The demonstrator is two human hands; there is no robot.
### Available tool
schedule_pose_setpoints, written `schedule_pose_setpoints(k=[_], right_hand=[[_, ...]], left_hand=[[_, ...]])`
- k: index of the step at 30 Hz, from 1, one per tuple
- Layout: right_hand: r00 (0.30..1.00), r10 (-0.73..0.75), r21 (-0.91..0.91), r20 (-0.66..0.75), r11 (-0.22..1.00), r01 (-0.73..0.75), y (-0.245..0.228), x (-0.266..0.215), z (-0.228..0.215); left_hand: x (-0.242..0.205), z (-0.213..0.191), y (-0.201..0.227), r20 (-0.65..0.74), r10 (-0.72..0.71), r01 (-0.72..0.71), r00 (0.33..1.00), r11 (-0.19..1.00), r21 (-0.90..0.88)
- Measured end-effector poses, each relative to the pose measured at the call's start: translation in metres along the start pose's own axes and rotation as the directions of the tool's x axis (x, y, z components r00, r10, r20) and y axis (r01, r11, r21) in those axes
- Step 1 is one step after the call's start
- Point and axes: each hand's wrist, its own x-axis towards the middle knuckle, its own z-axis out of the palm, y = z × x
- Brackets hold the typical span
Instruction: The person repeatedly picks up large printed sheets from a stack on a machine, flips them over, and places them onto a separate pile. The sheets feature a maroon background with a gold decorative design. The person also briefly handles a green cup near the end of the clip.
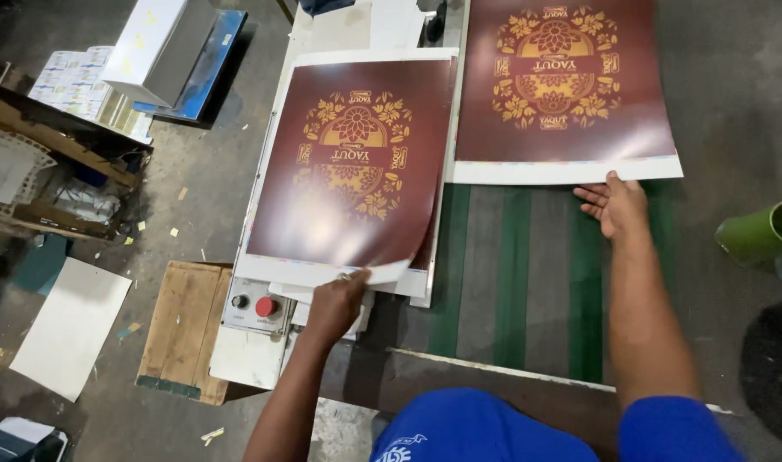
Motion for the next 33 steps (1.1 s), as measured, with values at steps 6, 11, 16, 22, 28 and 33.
schedule_pose_setpoints(k=[6, 11, 16, 22, 28, 33], right_hand=[[0.996, -0.068, -0.051, -0.06, 0.997, 0.065, 0.035, -0.085, 0.025], [0.967, -0.022, -0.083, 0.256, 0.995, 0.045, 0.063, -0.222, 0.106], [0.843, 0.087, -0.088, 0.531, 0.995, -0.048, 0.117, -0.269, 0.121], [0.995, 0.078, 0.043, 0.067, 0.996, -0.081, 0.124, -0.277, 0.072], [0.962, -0.176, 0.035, -0.21, 0.982, 0.187, 0.067, -0.306, 0.013], [0.925, -0.276, 0.025, -0.26, 0.956, 0.292, 0.068, -0.317, -0.035]], left_hand=[[-0.007, -0.022, -0.002, -0.355, -0.095, 0.158, 0.93, 0.975, 0.154], [0.002, -0.011, 0.062, -0.31, 0.208, -0.207, 0.928, 0.978, 0.038], [0.004, 0.013, 0.132, -0.121, 0.39, -0.405, 0.913, 0.9, -0.158], [0.006, 0.023, 0.134, -0.01, 0.475, -0.467, 0.88, 0.861, -0.202], [-0.001, 0.017, 0.065, 0.247, 0.153, -0.124, 0.957, 0.984, -0.127], [-0.014, 0.03, 0.03, 0.103, 0.155, -0.162, 0.983, 0.984, 0.071]])
